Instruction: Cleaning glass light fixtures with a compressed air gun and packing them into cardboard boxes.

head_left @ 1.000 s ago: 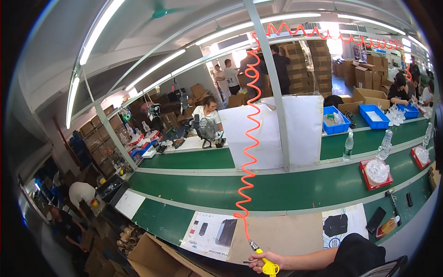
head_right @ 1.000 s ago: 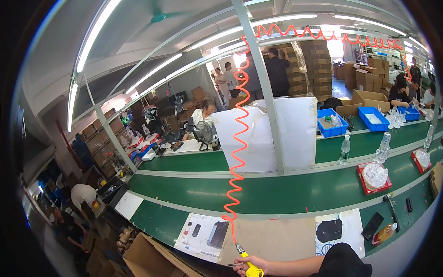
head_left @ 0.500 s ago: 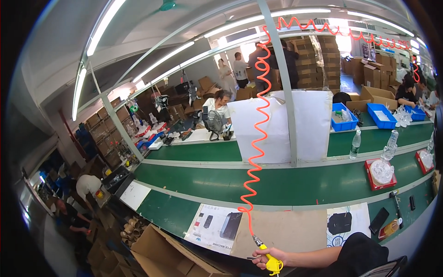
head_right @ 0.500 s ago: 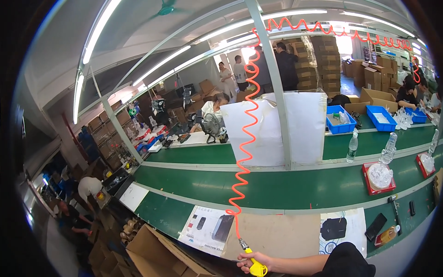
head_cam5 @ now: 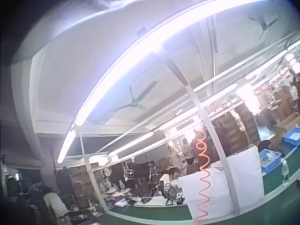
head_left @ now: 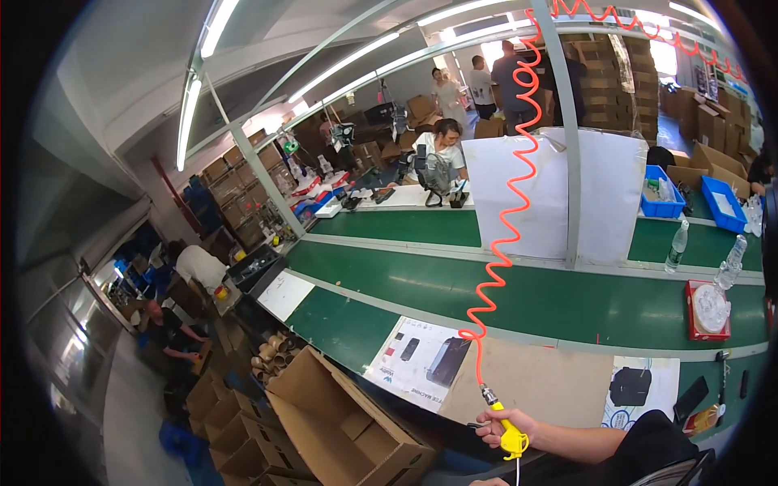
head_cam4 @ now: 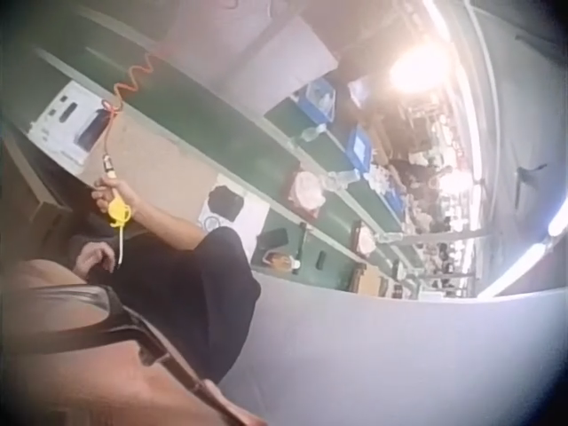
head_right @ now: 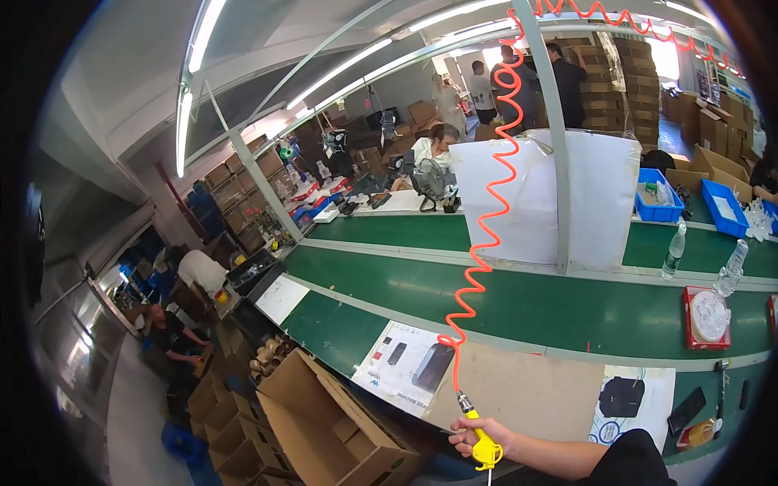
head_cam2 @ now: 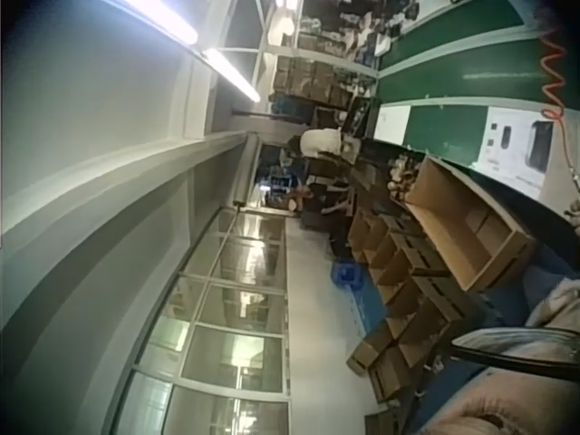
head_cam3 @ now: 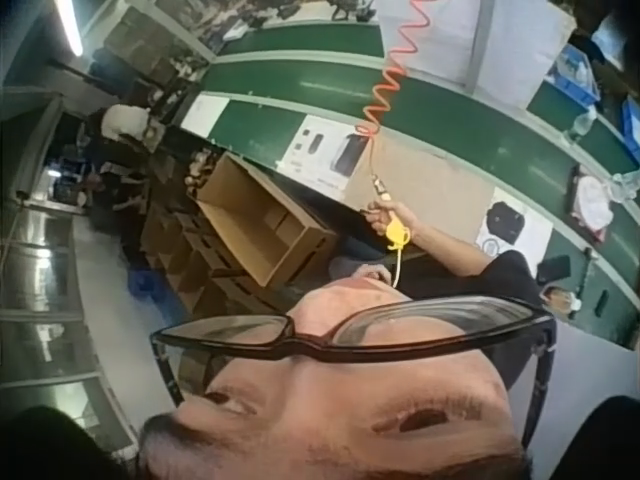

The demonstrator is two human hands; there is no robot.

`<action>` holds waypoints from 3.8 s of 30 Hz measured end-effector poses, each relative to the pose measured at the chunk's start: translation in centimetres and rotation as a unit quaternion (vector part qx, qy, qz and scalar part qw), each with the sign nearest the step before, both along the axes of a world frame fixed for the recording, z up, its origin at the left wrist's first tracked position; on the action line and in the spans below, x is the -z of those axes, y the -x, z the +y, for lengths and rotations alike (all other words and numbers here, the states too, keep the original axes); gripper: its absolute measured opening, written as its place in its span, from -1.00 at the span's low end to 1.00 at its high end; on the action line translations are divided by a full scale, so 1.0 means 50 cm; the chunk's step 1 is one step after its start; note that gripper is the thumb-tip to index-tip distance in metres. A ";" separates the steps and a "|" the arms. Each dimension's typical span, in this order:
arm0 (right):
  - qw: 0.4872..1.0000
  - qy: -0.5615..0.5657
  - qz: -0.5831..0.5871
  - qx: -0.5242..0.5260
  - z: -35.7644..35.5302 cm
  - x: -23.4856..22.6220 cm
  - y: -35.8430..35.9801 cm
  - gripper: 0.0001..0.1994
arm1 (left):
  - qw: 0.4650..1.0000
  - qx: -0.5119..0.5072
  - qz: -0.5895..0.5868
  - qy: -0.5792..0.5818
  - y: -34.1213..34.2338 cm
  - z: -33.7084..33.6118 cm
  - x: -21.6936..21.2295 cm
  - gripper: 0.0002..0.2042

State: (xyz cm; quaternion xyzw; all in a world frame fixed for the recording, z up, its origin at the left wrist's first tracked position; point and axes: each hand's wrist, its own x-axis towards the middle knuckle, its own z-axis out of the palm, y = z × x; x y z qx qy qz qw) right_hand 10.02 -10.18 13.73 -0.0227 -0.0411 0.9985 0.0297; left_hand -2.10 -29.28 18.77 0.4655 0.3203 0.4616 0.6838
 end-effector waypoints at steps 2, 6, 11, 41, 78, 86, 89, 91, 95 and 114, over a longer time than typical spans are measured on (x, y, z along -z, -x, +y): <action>1.000 -0.017 -0.002 0.006 0.009 -0.003 -0.004 -0.76 | 0.990 0.104 0.093 0.018 0.023 0.001 -0.017 -0.89; 0.999 -0.025 -0.016 0.024 0.024 -0.013 -0.005 -0.74 | 0.978 0.176 0.107 0.029 0.004 0.047 -0.156 -0.92; 0.999 0.018 0.013 0.026 0.012 -0.007 -0.021 -0.72 | 0.955 0.232 0.183 -0.019 0.012 0.051 -0.159 -0.90; 0.994 0.075 0.065 0.047 -0.010 0.004 -0.026 -0.64 | 0.970 -0.007 0.144 -0.195 -0.047 0.067 -0.047 -0.93; 0.993 0.024 0.033 0.112 -0.016 -0.013 -0.042 -0.75 | 0.980 0.038 0.156 -0.113 -0.066 0.072 -0.010 -0.93; 0.994 0.012 0.040 0.104 -0.019 -0.013 -0.041 -0.74 | 0.984 0.018 0.143 -0.101 -0.061 0.055 0.017 -0.94; 0.994 0.011 0.022 0.105 -0.021 -0.020 -0.043 -0.73 | 0.989 0.024 0.126 -0.072 -0.059 0.052 0.011 -0.94; 0.994 0.010 0.032 0.101 -0.021 -0.010 -0.042 -0.73 | 0.990 0.021 0.113 -0.085 -0.061 0.053 0.012 -0.94; 0.994 0.011 0.032 0.102 -0.024 -0.012 -0.041 -0.73 | 0.986 0.004 0.081 -0.149 -0.067 0.057 0.008 -0.94; 0.994 0.023 0.050 0.098 -0.024 0.004 -0.039 -0.75 | 0.992 0.011 0.070 -0.103 -0.055 0.043 0.040 -0.95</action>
